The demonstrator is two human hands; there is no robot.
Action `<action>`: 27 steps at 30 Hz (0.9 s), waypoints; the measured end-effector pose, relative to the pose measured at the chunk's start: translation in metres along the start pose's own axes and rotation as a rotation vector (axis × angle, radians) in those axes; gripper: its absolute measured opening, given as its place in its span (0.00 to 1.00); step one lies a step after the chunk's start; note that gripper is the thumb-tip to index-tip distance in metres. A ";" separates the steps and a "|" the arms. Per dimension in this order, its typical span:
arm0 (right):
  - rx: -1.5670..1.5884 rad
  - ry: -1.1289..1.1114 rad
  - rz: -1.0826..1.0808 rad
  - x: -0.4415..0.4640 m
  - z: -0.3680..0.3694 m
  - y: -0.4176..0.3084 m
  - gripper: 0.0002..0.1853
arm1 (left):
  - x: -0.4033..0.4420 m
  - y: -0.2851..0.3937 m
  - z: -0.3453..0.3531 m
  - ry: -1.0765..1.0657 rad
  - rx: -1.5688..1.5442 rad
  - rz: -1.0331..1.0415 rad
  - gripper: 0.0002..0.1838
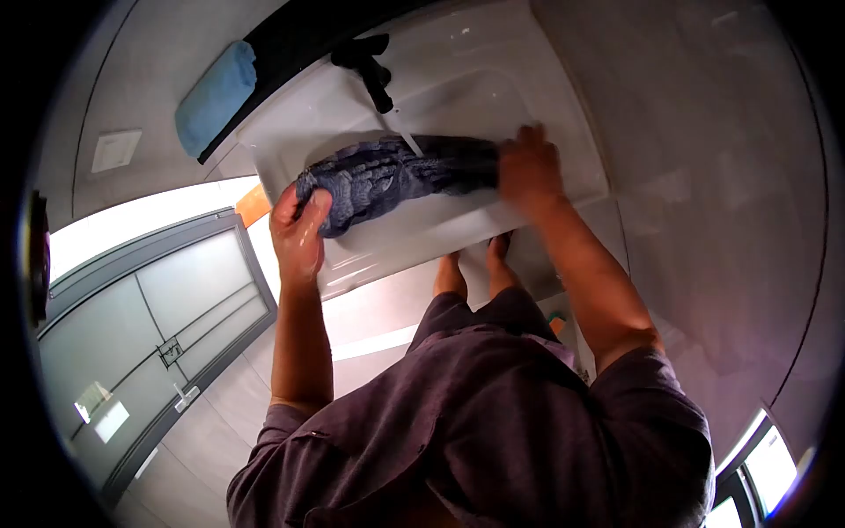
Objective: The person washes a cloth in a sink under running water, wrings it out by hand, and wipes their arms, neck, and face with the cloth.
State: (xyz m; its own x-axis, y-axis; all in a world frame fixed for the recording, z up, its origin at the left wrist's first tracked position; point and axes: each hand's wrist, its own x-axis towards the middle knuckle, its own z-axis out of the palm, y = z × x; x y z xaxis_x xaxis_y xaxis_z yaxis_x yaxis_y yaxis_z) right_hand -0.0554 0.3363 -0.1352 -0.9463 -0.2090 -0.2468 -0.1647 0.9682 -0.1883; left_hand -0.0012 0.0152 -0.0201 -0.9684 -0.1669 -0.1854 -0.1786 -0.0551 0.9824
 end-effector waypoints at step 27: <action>1.982 -0.683 0.110 -0.038 -0.046 -0.102 0.36 | -0.029 -0.063 0.027 -0.136 -0.379 -0.438 0.29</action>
State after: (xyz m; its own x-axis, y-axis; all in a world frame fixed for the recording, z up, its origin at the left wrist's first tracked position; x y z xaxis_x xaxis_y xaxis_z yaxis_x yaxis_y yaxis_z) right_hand -0.0157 0.2518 -0.0631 -0.6241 -0.6273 -0.4659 0.7567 -0.3366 -0.5604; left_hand 0.0329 0.0504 -0.0758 -0.8366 0.0773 -0.5423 -0.5163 -0.4420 0.7335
